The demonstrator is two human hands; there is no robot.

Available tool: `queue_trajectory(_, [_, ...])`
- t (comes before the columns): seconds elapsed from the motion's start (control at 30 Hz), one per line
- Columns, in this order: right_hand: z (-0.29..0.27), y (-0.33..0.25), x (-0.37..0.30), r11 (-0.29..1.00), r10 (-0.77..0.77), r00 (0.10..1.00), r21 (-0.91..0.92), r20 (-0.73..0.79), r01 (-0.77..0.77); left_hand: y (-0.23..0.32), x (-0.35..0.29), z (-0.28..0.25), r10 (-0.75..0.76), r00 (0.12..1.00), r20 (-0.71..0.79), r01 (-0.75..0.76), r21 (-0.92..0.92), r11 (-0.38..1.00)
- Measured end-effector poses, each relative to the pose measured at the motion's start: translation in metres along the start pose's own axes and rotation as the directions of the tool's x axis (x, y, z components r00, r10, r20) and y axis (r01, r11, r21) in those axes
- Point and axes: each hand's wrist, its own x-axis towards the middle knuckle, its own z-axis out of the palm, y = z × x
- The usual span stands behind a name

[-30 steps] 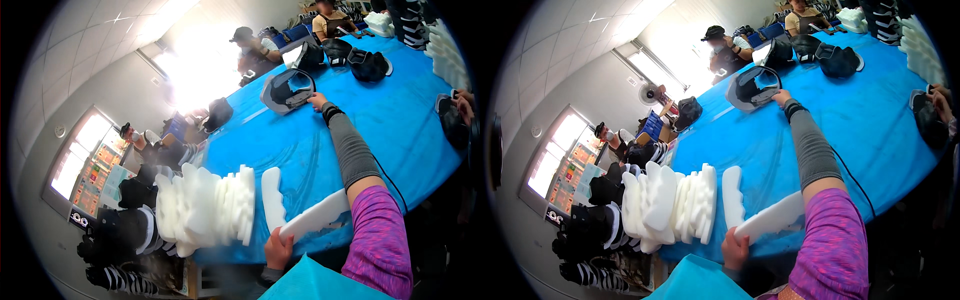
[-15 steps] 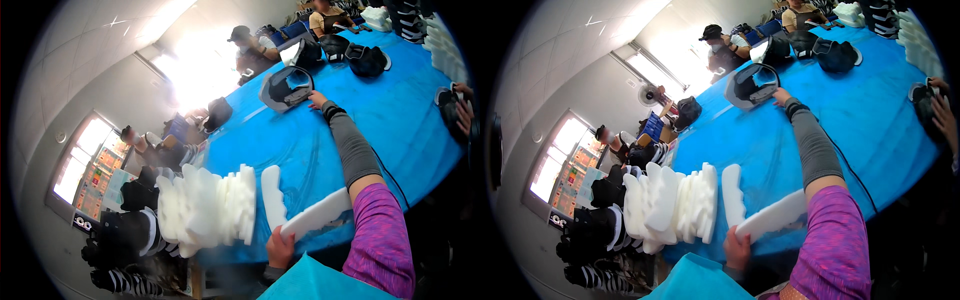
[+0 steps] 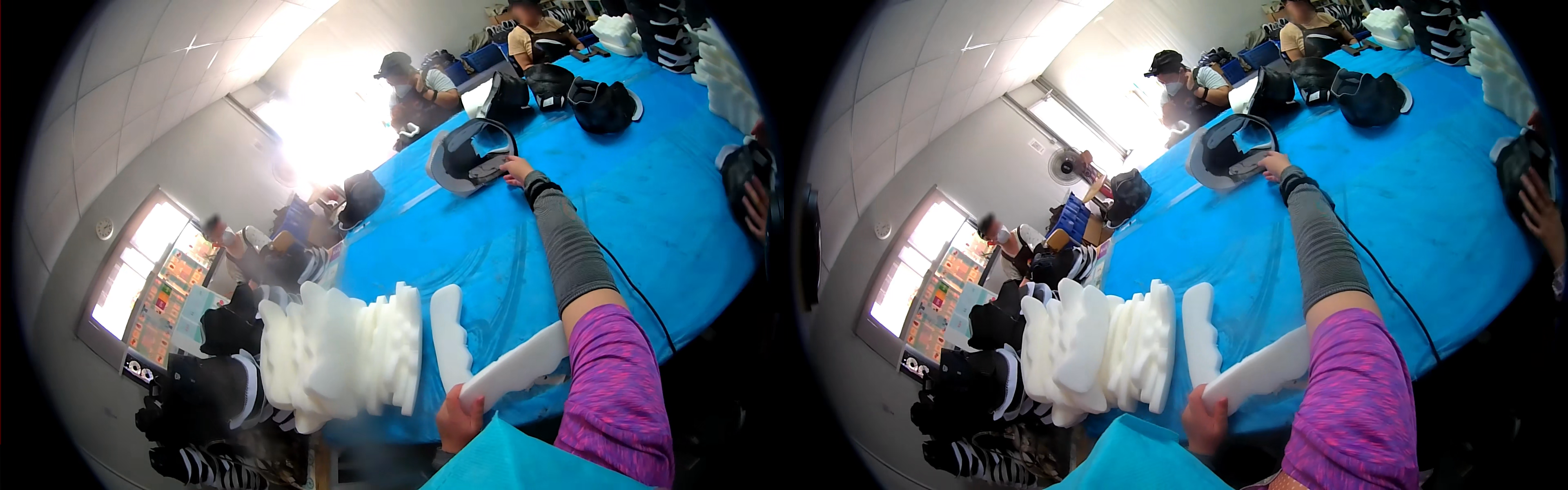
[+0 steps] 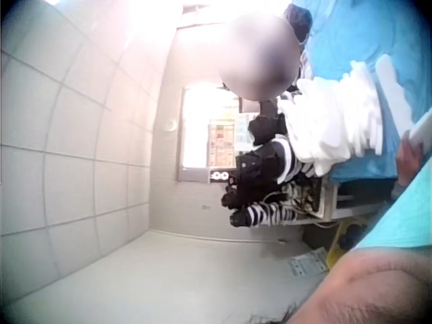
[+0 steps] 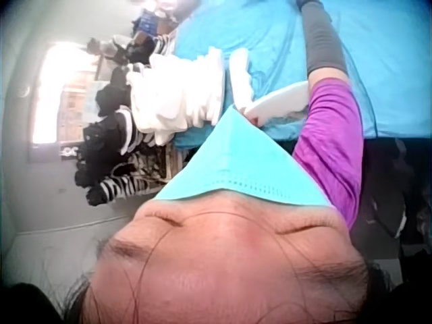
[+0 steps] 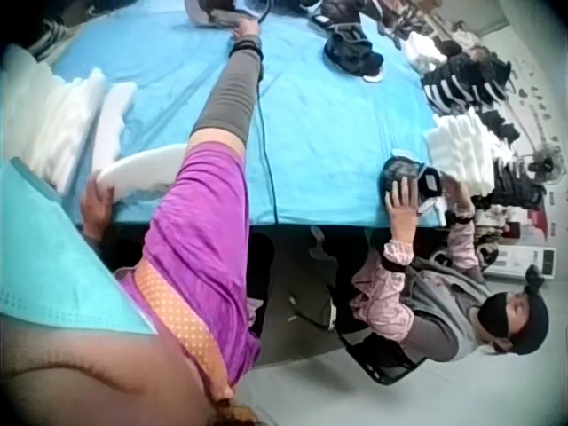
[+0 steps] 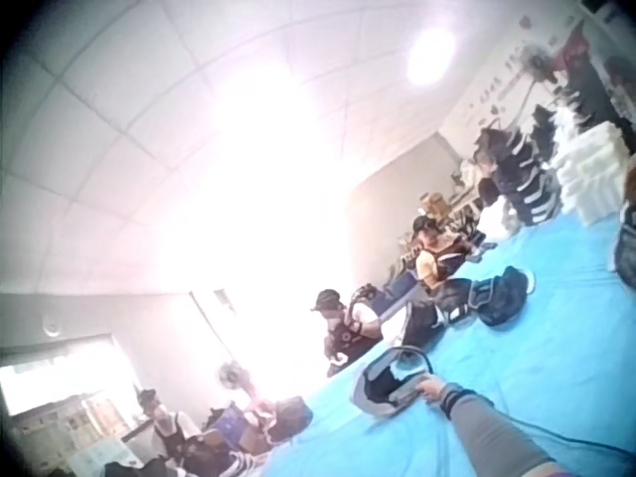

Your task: The person manipulates a shoe upper by hand, turning it over and checking the interior, then takes a foam insert and pushes it into the shoe upper.

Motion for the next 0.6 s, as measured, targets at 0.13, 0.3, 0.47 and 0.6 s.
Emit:
queue_trajectory(0.13, [0.054,0.024,0.028,1.0,-0.01,0.996,0.005,0.088,0.009,0.001,0.005,-0.006,-0.041,0.999,-0.028,0.043,0.057,0.997])
queue_trajectory(0.3, [-0.023,0.01,0.077,0.526,-0.491,0.832,-0.674,0.256,0.518,0.014,-0.006,-0.003,-0.012,1.0,0.004,0.012,-0.061,0.998])
queue_trajectory(0.47, [0.038,0.043,0.069,0.356,-0.55,0.776,-0.755,0.308,0.551,-0.002,0.006,0.003,-0.041,0.999,-0.019,0.041,0.026,0.999])
queue_trajectory(0.6, [-0.002,0.025,0.082,0.926,-0.377,0.881,-0.101,-0.285,0.364,-0.001,0.004,0.003,0.018,1.0,-0.022,-0.018,-0.009,1.0])
